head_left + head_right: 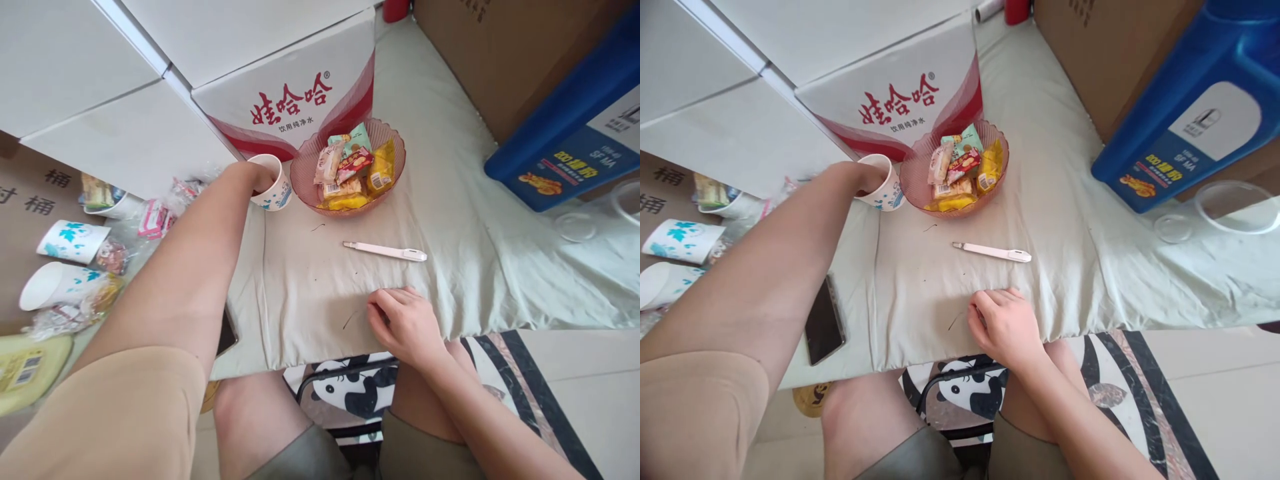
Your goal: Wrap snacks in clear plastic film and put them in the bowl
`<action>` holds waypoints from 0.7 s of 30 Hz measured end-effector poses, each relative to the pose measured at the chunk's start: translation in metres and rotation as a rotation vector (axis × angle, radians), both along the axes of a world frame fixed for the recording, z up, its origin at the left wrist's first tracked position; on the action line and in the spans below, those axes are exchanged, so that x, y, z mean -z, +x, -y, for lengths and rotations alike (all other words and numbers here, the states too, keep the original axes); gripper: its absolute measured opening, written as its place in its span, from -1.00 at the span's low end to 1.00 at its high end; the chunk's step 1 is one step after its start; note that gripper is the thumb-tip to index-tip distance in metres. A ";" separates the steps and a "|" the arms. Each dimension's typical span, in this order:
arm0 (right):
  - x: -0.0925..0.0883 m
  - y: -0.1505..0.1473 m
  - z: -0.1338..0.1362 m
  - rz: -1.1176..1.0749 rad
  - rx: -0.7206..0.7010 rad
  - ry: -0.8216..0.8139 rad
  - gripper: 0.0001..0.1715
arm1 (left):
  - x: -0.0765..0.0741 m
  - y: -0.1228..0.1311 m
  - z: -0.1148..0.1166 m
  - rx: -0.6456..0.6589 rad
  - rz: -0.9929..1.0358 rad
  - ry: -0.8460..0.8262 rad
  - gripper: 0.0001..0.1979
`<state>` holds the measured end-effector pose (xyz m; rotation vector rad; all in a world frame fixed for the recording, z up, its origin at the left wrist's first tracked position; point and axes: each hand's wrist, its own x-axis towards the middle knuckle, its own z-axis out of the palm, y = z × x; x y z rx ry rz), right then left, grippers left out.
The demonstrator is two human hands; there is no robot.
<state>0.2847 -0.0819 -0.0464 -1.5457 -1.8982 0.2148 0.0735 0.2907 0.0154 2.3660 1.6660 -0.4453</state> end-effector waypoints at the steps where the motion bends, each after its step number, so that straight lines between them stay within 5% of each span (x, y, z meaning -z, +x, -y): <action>1: 0.001 0.000 0.000 0.004 0.002 -0.005 -0.75 | -0.001 0.001 0.001 -0.011 -0.037 -0.070 -0.78; 5: 0.005 0.000 0.001 0.013 0.002 -0.012 -0.75 | -0.022 0.003 0.017 -0.004 -0.163 -0.148 -0.69; 9: 0.011 0.000 0.003 0.030 0.013 -0.031 -0.75 | -0.059 -0.015 0.048 0.034 -0.174 0.086 -0.64; 13: 0.014 0.000 0.004 0.069 0.033 -0.062 -0.73 | -0.087 -0.064 0.077 -0.011 -0.260 0.262 -0.64; 16: 0.015 -0.001 0.004 0.099 0.040 -0.058 -0.72 | -0.087 -0.102 0.088 -0.077 -0.312 0.264 -0.65; 21: 0.016 -0.003 0.004 0.156 0.042 -0.010 -0.72 | -0.053 -0.125 0.085 -0.018 -0.230 0.321 -0.61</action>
